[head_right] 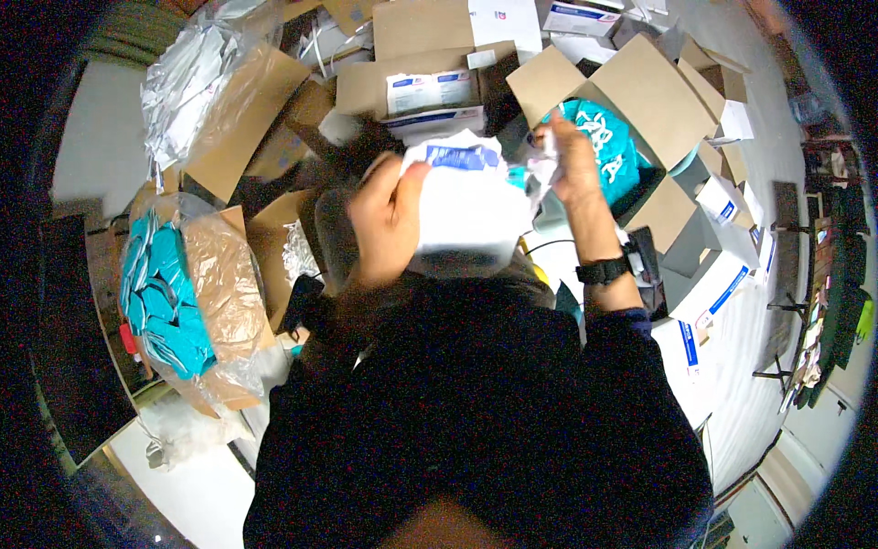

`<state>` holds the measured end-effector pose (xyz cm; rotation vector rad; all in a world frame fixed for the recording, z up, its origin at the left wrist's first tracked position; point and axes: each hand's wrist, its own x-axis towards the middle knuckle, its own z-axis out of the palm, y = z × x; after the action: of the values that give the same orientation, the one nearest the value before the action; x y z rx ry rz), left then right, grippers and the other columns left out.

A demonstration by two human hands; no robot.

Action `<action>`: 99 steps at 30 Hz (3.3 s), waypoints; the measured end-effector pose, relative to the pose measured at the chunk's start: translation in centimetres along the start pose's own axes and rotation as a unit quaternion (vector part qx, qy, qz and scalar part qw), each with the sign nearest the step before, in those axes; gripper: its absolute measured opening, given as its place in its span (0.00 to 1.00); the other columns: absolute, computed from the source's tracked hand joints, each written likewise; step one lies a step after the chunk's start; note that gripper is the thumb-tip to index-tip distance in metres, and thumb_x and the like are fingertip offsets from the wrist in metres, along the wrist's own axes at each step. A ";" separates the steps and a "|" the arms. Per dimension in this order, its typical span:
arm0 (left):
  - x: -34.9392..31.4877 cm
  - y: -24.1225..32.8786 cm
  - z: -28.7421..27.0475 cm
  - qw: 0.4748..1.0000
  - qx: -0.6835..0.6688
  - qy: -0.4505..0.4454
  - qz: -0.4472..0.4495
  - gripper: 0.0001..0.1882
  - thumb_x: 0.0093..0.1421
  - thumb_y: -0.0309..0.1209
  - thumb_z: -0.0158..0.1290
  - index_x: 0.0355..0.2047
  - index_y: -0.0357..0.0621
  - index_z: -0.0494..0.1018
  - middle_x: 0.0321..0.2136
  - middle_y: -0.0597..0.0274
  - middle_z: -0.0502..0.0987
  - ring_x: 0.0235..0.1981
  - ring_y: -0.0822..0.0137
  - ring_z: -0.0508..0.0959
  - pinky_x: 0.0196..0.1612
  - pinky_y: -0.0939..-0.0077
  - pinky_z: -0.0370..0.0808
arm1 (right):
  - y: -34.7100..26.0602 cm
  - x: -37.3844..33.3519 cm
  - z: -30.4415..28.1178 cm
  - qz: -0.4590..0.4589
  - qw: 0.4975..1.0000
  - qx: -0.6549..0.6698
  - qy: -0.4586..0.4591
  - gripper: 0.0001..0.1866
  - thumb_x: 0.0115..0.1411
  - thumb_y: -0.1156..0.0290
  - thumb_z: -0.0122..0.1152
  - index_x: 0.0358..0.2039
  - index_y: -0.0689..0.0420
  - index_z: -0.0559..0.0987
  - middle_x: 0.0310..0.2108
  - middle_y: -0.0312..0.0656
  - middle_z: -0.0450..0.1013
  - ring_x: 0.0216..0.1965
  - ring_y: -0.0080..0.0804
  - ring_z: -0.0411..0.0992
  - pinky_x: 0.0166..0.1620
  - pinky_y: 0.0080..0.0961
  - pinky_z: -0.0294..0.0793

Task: The person is sorting and organizing various medical or hygiene supplies into boxes.

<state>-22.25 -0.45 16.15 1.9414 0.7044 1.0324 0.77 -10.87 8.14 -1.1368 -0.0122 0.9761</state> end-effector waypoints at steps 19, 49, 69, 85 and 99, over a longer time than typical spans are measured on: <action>5.0 -9.7 28.3 0.772 -0.234 -0.094 -0.583 0.17 0.62 0.35 0.53 0.47 0.38 0.68 0.40 0.57 0.76 0.35 0.63 0.78 0.36 0.63 0.78 | -6.6 -9.5 -8.2 -0.408 0.664 -0.621 0.084 0.37 0.41 0.84 0.60 0.56 0.52 0.68 0.59 0.47 0.61 0.55 0.49 0.65 0.53 0.35 0.69; 2.4 -8.9 21.8 0.737 -0.284 -0.275 -0.548 0.37 0.65 0.55 0.37 0.56 0.28 0.60 0.51 0.37 0.69 0.47 0.49 0.76 0.48 0.60 0.76 | -12.3 -8.0 -16.9 -0.465 0.625 -0.541 0.316 0.08 0.57 0.74 0.62 0.23 0.64 0.76 0.18 0.40 0.69 0.18 0.26 0.66 0.24 0.21 0.66; 1.0 -2.0 18.9 0.802 -0.367 -0.372 -0.291 0.59 0.41 0.27 0.70 0.65 0.39 0.39 0.55 0.45 0.64 0.48 0.57 0.75 0.49 0.66 0.74 | -4.8 -4.2 -7.3 -0.225 0.956 0.073 0.171 0.07 0.62 0.69 0.55 0.33 0.60 0.74 0.26 0.37 0.73 0.22 0.27 0.70 0.23 0.23 0.69; 6.7 -20.3 -4.5 0.861 -0.280 0.206 -0.371 0.15 0.51 0.31 0.60 0.37 0.38 0.74 0.29 0.61 0.76 0.23 0.71 0.74 0.21 0.78 0.71 | 9.4 0.3 9.7 -0.039 0.964 -0.245 -0.101 0.13 0.62 0.64 0.58 0.35 0.63 0.78 0.25 0.44 0.77 0.18 0.22 0.71 0.23 0.18 0.69; 36.4 -30.9 -41.0 0.797 0.469 0.379 -0.024 0.36 0.49 0.46 0.59 0.56 0.43 0.63 0.47 0.42 0.70 0.53 0.43 0.65 0.52 0.51 0.65 | 11.3 11.5 12.6 -0.055 0.949 -0.305 -0.064 0.11 0.62 0.69 0.56 0.36 0.66 0.77 0.25 0.44 0.76 0.17 0.25 0.72 0.21 0.19 0.69</action>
<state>-41.75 59.27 18.43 2.2058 2.0176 1.6425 -5.36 6.99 0.24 -1.6127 -0.5078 0.9696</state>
